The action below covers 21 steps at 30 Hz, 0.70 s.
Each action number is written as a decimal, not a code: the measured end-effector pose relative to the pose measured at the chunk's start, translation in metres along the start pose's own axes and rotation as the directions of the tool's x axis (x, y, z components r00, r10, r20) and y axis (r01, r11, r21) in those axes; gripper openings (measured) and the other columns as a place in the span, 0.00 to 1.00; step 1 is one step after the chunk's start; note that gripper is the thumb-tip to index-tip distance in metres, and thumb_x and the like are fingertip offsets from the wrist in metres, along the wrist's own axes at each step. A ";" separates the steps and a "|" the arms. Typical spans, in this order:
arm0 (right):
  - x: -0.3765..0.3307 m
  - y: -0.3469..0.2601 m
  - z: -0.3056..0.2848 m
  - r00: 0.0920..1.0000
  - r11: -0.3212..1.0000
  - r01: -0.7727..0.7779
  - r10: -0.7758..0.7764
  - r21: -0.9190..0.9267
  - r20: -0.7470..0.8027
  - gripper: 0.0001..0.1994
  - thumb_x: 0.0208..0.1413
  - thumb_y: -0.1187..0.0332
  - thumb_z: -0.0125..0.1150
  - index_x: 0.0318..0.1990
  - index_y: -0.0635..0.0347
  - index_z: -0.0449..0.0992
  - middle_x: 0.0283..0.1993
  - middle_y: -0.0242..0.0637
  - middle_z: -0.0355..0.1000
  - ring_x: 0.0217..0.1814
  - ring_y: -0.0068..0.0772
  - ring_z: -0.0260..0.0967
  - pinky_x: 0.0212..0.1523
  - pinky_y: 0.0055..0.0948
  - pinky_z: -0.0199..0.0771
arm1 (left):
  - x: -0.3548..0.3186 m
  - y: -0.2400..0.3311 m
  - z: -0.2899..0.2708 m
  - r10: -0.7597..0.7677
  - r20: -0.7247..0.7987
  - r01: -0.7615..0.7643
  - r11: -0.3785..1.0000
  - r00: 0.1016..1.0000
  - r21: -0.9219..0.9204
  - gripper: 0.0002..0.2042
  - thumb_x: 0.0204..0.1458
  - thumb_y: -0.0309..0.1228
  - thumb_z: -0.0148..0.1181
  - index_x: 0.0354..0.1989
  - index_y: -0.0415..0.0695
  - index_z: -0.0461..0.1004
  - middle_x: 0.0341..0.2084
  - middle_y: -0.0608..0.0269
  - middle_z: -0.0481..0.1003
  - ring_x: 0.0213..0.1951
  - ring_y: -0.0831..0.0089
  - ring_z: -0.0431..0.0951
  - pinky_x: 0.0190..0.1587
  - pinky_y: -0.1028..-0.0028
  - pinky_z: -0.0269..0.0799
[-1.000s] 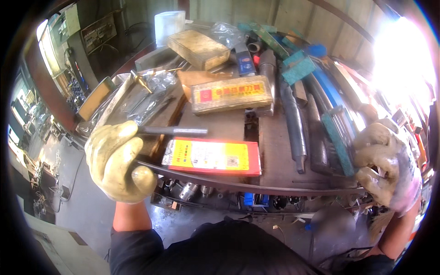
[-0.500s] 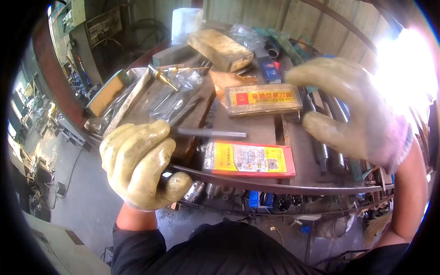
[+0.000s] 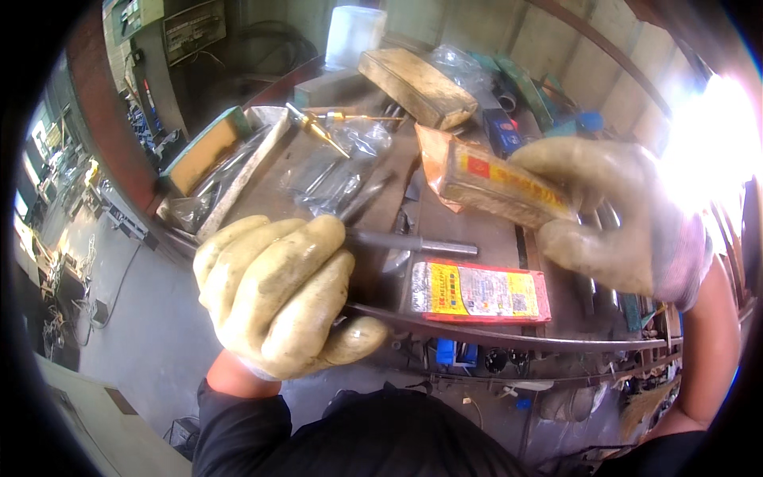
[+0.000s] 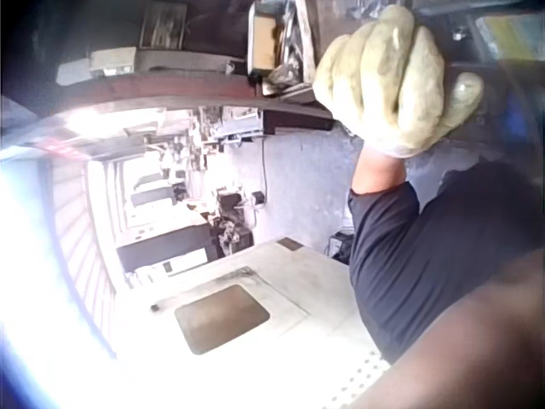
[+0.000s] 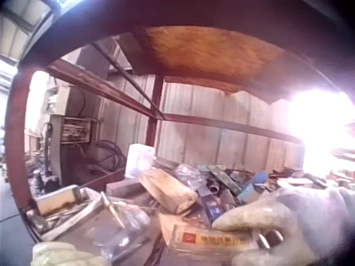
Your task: The person picks up a drill bit from a stand and places it on a shelf. They then pick up a wooden box from the shelf, look at it, and return it. Finally, they pick up a plastic bag containing metal parts and turn it over in their hands.
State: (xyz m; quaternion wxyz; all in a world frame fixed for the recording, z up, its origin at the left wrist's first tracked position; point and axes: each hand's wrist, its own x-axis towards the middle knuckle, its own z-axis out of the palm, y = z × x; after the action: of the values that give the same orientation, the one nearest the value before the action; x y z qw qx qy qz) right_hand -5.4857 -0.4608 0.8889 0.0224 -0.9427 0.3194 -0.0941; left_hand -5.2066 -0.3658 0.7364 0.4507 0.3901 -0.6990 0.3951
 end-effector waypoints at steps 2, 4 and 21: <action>0.002 -0.004 -0.001 0.999 1.000 0.022 -0.021 -0.017 0.034 0.25 0.50 0.64 0.65 0.57 0.66 0.78 0.44 0.50 0.82 0.43 0.42 0.81 0.48 0.39 0.83 | 0.001 0.001 0.001 -0.001 -0.006 0.001 1.000 1.000 -0.005 0.27 0.61 0.59 0.60 0.33 0.42 0.79 0.36 0.52 0.83 0.37 0.56 0.83 0.44 0.56 0.79; 0.007 -0.006 -0.001 0.998 0.999 0.035 -0.034 -0.020 0.057 0.26 0.53 0.59 0.67 0.57 0.64 0.79 0.45 0.47 0.82 0.44 0.40 0.81 0.47 0.37 0.84 | 0.001 0.000 0.001 0.003 -0.016 -0.003 1.000 1.000 -0.017 0.26 0.61 0.59 0.59 0.35 0.43 0.79 0.37 0.53 0.83 0.36 0.57 0.83 0.43 0.57 0.79; 0.152 0.012 0.021 0.940 0.947 -0.310 0.319 -0.087 0.122 0.49 0.52 0.46 0.73 0.75 0.67 0.59 0.67 0.58 0.73 0.68 0.47 0.72 0.68 0.38 0.71 | -0.002 -0.002 0.002 -0.021 -0.050 0.019 0.999 0.999 -0.050 0.23 0.59 0.57 0.62 0.39 0.47 0.80 0.40 0.58 0.84 0.37 0.62 0.83 0.42 0.61 0.77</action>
State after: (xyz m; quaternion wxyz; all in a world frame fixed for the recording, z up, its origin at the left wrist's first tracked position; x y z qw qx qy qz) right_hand -5.3707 -0.5624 0.8919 0.0274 -0.8839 0.4667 -0.0148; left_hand -5.2051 -0.3676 0.7342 0.4817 0.3758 -0.6929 0.3830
